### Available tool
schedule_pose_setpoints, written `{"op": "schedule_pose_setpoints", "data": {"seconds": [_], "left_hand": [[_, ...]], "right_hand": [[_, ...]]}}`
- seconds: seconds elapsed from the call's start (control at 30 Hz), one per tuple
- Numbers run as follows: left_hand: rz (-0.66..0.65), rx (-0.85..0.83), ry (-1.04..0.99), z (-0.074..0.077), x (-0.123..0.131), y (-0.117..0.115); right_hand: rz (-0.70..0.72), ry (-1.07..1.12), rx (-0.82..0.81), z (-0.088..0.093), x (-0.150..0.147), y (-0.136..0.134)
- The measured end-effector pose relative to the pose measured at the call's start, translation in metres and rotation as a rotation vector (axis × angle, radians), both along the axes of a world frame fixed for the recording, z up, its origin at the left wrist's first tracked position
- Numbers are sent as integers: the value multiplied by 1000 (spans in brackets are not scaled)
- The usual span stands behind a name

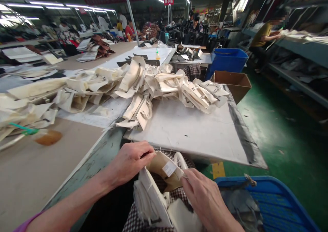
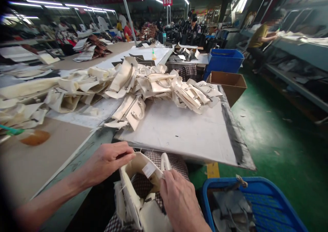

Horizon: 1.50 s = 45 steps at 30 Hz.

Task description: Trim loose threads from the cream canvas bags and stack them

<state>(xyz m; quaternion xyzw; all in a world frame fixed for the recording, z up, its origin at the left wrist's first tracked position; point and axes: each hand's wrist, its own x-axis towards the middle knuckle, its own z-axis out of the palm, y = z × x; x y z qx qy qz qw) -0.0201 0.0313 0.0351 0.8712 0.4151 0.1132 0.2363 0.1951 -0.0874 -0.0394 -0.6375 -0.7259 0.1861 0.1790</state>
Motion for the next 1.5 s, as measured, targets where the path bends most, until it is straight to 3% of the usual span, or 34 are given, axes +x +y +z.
{"op": "schedule_pose_setpoints", "data": {"seconds": [0.33, 0.47, 0.73, 1.0, 1.17, 1.33, 1.5], "left_hand": [[-35, -83, -28, -2, 11, 0], [-50, -89, -18, -2, 14, 0], [-10, -43, 24, -2, 6, 1], [9, -139, -17, -3, 6, 9], [16, -301, -27, -3, -3, 19], [18, -365, -49, -1, -9, 31], [7, -396, -79, 0, -6, 28]], "right_hand": [[-114, 411, -66, -17, 11, -2], [-97, 372, -146, -13, 15, -1], [-47, 305, -138, -6, 9, 8], [-37, 244, -71, -10, 3, 11], [52, 389, -60, -12, 5, 14], [155, 529, -81, -11, 6, 21], [170, 653, -113, -15, 9, 22]]}}
